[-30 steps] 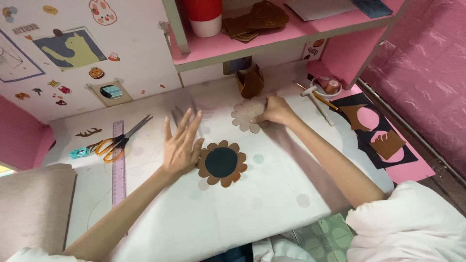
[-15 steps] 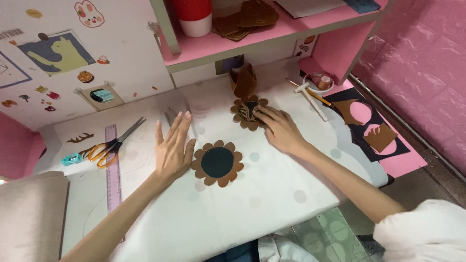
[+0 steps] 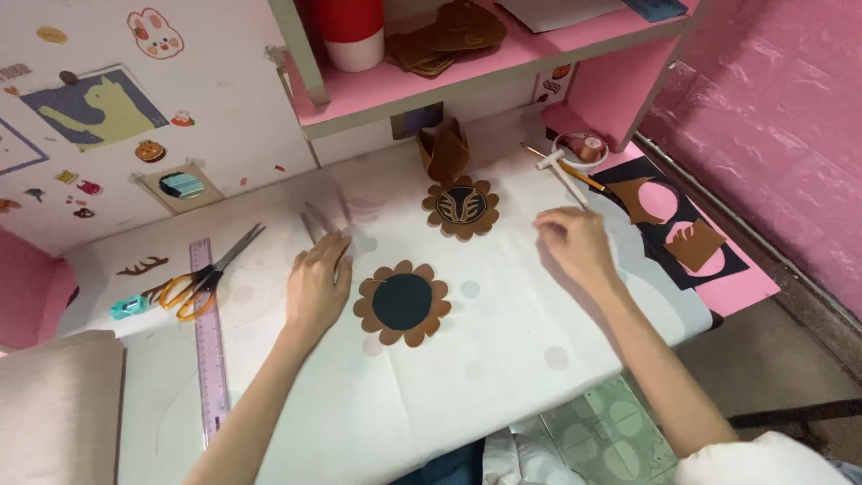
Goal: The person is stitching together pieces of leather to form a flower and then using a mallet to secure components.
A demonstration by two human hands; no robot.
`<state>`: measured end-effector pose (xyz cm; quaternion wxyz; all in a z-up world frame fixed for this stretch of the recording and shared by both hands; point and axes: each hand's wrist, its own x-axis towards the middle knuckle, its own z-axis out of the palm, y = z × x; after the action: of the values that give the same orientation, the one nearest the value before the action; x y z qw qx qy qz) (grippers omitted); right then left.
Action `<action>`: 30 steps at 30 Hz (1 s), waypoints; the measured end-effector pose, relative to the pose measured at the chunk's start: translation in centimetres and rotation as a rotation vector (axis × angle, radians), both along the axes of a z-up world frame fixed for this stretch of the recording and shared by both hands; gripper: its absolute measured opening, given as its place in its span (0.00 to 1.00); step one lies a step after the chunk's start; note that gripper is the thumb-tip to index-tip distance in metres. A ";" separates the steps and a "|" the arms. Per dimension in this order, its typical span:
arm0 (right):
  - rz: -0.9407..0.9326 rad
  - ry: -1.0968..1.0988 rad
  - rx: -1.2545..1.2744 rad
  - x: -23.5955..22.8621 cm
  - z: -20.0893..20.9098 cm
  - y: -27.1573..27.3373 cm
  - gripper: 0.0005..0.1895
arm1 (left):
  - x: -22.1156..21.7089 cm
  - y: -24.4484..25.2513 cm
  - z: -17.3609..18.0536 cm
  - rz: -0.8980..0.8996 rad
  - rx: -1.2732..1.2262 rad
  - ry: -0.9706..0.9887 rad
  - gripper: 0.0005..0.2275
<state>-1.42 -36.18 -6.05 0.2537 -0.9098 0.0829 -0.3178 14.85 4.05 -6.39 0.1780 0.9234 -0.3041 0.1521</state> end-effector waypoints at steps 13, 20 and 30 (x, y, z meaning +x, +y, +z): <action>-0.337 0.317 -0.227 5.1 1.0 -11.9 0.13 | -0.1 0.8 0.3 0.055 -0.260 0.068 0.08; -0.430 0.701 -0.606 0.9 14.4 -5.7 0.29 | -1.3 0.7 2.9 0.076 -0.445 0.099 0.10; 0.108 0.576 0.562 -2.3 11.8 -11.9 0.28 | -0.1 2.3 4.8 0.356 -0.733 0.248 0.09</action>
<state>-3.69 -48.08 5.72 0.4752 -0.8599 0.1864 -0.0013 14.75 6.40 -1.59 0.5006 0.8486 -0.0419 0.1660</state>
